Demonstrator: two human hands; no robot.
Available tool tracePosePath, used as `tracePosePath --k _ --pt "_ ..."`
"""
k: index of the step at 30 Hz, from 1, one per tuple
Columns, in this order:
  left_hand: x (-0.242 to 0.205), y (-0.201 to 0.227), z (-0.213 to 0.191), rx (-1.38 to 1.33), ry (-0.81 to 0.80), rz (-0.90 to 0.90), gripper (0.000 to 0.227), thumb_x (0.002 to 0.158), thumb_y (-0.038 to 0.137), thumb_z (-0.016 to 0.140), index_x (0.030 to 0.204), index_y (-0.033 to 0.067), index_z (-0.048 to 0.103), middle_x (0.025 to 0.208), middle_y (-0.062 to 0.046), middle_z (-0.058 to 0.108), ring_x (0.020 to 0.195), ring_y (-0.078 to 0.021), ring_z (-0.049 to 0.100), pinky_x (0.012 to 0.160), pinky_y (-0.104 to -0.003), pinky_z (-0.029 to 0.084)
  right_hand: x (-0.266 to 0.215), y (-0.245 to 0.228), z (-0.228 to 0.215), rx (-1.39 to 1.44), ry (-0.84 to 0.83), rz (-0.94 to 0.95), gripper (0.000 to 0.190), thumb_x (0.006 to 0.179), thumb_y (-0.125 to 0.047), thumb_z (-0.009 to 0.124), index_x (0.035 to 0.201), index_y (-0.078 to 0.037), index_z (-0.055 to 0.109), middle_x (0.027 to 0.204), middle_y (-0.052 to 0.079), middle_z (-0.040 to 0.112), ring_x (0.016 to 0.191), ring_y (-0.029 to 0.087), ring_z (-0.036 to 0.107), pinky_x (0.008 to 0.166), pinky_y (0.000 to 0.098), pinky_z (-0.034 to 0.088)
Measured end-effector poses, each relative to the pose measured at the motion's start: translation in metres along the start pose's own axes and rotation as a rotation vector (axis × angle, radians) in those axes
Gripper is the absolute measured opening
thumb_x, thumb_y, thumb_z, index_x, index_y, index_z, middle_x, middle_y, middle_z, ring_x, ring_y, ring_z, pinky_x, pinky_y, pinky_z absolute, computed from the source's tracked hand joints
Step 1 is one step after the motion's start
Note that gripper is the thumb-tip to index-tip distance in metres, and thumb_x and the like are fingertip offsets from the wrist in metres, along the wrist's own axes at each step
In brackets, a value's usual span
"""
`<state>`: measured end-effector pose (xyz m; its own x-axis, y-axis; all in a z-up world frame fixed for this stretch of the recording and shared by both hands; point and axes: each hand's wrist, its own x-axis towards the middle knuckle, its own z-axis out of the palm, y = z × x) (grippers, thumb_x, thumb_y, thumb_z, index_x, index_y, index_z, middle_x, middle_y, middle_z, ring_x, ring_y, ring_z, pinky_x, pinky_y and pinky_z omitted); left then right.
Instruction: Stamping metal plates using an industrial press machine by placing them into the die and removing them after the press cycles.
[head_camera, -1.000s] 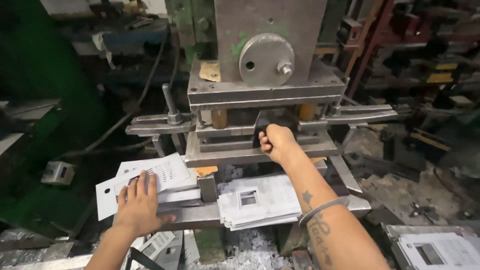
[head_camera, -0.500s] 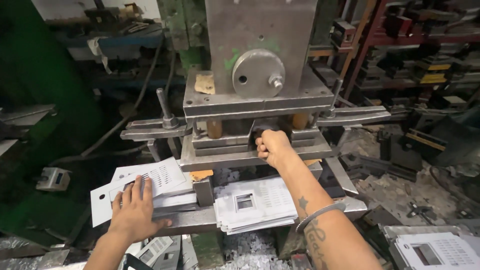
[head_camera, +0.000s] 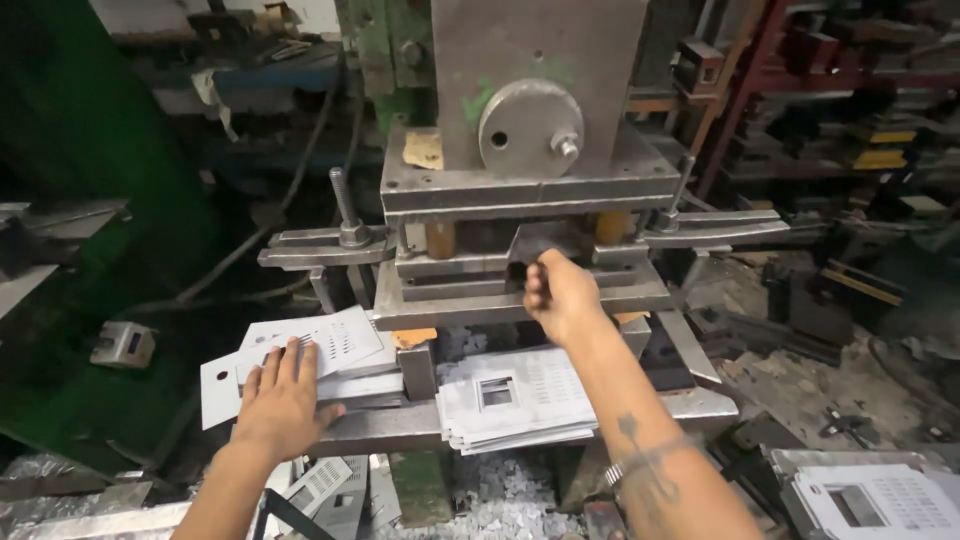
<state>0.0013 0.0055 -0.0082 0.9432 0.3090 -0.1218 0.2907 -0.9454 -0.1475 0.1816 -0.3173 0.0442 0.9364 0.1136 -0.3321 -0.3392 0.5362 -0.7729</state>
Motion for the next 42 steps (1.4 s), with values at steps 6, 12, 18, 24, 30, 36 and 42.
tracePosePath --k 6,12,18,24,30,36,42 --pt "0.001 -0.031 0.025 -0.006 0.187 0.145 0.078 0.095 0.044 0.055 0.159 0.0159 0.021 0.165 -0.009 0.021 0.15 -0.0323 0.019 0.121 -0.044 0.022 -0.104 0.07 -0.056 0.034 -0.012 -0.245 0.016 0.093 -0.011 0.06 0.081 -0.005 0.052 0.063 0.004 0.049 0.048 0.014 0.042 0.046 0.0307 0.039" --pt "-0.033 -0.058 0.011 -0.039 0.318 0.259 0.06 0.087 0.012 0.053 0.147 0.0195 0.048 0.144 -0.004 0.057 0.125 -0.0283 0.059 0.103 -0.038 0.051 -0.121 0.135 -0.108 -0.007 0.13 -0.078 0.024 0.094 -0.024 0.064 0.081 -0.005 0.059 0.06 0.001 0.047 0.049 0.012 0.037 0.046 0.0299 0.031" --pt "-0.06 -0.056 -0.006 -0.431 0.425 0.246 0.047 0.086 0.019 0.068 0.133 0.0154 0.06 0.123 -0.009 0.067 0.107 -0.0307 0.069 0.092 -0.04 0.056 -0.101 0.194 -0.15 -0.401 0.017 -0.085 0.045 0.097 -0.039 0.07 0.07 -0.004 0.06 0.058 0.0 0.045 0.05 0.009 0.038 0.047 0.0267 0.029" --pt "-0.087 -0.017 -0.034 -1.174 0.043 -0.186 0.063 0.084 0.033 0.081 0.138 0.0066 0.062 0.114 -0.02 0.068 0.105 -0.0367 0.067 0.087 -0.044 0.054 -0.107 0.218 -0.165 -0.425 -0.217 -0.291 0.048 0.099 -0.033 0.076 0.07 -0.011 0.044 0.058 -0.005 0.034 0.05 0.005 0.029 0.044 0.0284 0.026" --pt "-0.119 0.067 -0.026 -0.828 0.388 0.178 0.057 0.085 0.016 0.069 0.14 0.0109 0.058 0.112 -0.015 0.064 0.092 -0.0264 0.069 0.079 -0.039 0.056 -0.174 0.171 -0.096 -0.049 -0.3 0.088 0.031 0.095 -0.036 0.065 0.08 -0.01 0.057 0.046 -0.005 0.027 0.033 0.009 0.026 0.036 0.0304 0.022" --pt "-0.125 0.114 -0.037 -0.319 0.22 0.66 0.069 0.087 -0.004 0.057 0.154 0.0073 0.042 0.125 -0.017 0.051 0.108 -0.0323 0.063 0.091 -0.043 0.056 -0.167 0.155 -0.071 -0.144 -0.177 0.159 0.044 0.097 -0.036 0.066 0.066 -0.011 0.049 0.046 -0.003 0.031 0.035 0.013 0.029 0.038 0.0321 0.024" --pt "-0.08 0.064 -0.055 -0.528 0.331 0.749 0.102 0.074 0.042 0.082 0.157 0.0057 0.036 0.158 -0.024 0.03 0.141 -0.0413 0.04 0.111 -0.048 0.04 -0.144 0.122 -0.089 -0.113 -0.073 -0.121 0.051 0.097 -0.03 0.065 0.056 -0.013 0.041 0.045 0.0 0.034 0.038 0.015 0.032 0.039 0.0336 0.029"
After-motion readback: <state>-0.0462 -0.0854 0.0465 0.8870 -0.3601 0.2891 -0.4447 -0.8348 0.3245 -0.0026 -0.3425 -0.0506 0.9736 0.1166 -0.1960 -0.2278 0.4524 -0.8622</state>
